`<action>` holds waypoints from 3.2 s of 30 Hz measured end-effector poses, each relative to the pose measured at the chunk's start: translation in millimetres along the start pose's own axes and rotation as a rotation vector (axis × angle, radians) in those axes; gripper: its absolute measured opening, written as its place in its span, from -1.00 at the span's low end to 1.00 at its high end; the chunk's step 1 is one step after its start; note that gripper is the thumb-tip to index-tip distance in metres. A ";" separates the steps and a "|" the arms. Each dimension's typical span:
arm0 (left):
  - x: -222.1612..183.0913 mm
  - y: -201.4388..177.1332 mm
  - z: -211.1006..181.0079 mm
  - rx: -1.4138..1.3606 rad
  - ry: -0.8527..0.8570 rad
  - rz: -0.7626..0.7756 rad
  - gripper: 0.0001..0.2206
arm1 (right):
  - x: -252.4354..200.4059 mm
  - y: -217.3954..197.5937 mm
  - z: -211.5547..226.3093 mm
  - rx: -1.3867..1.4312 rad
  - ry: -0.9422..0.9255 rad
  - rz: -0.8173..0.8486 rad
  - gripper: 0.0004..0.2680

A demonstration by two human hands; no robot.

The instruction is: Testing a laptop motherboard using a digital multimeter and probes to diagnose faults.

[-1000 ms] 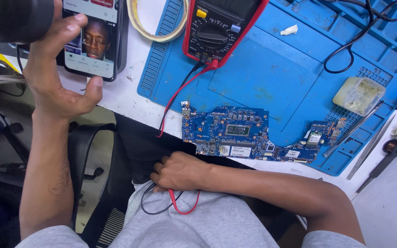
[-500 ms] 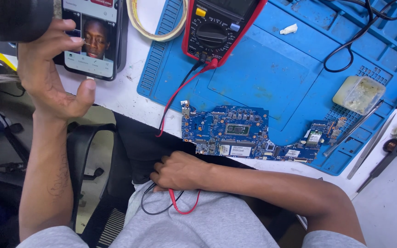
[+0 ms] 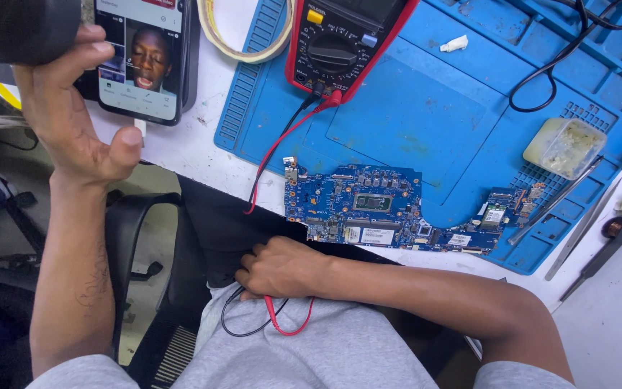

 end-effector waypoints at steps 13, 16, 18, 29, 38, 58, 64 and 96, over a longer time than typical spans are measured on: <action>-7.9 1.6 8.1 -0.043 0.011 -0.011 -0.14 | -1.3 -2.2 1.1 -0.022 -0.009 -0.043 -0.69; -11.5 2.7 14.5 -0.203 -0.050 -0.012 -0.18 | -0.8 -1.0 0.7 -0.028 -0.005 -0.028 -0.68; -15.0 4.2 18.9 -0.279 -0.099 -0.004 -0.18 | -0.4 1.0 0.2 -0.006 0.001 0.007 -0.68; -12.4 4.0 10.1 -0.254 -0.061 0.022 -0.30 | -0.6 -2.2 1.3 0.007 -0.002 0.003 -0.68; -12.1 -1.3 13.7 -0.186 -0.031 -0.058 -0.35 | -0.6 -1.2 -0.2 0.017 0.006 0.010 -0.68; -7.3 0.1 4.6 -0.002 -0.012 0.046 -0.28 | 0.5 3.2 -0.2 -0.004 0.009 0.015 -0.68; -4.8 -0.4 0.1 0.056 -0.005 0.048 -0.28 | 0.5 3.9 -0.5 -0.005 0.010 0.004 -0.68; -1.3 0.1 -15.3 0.047 0.090 0.072 -0.32 | 1.2 0.5 1.7 -0.057 0.001 -0.014 -0.68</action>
Point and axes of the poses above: each hand's wrist, its own x-axis towards the middle knuckle, its own y-axis out of the palm, z = x × y, the point moved 9 cm from there along x, towards the middle knuckle, and after that the axes turned 2 degrees about x, right-handed, at the moved point
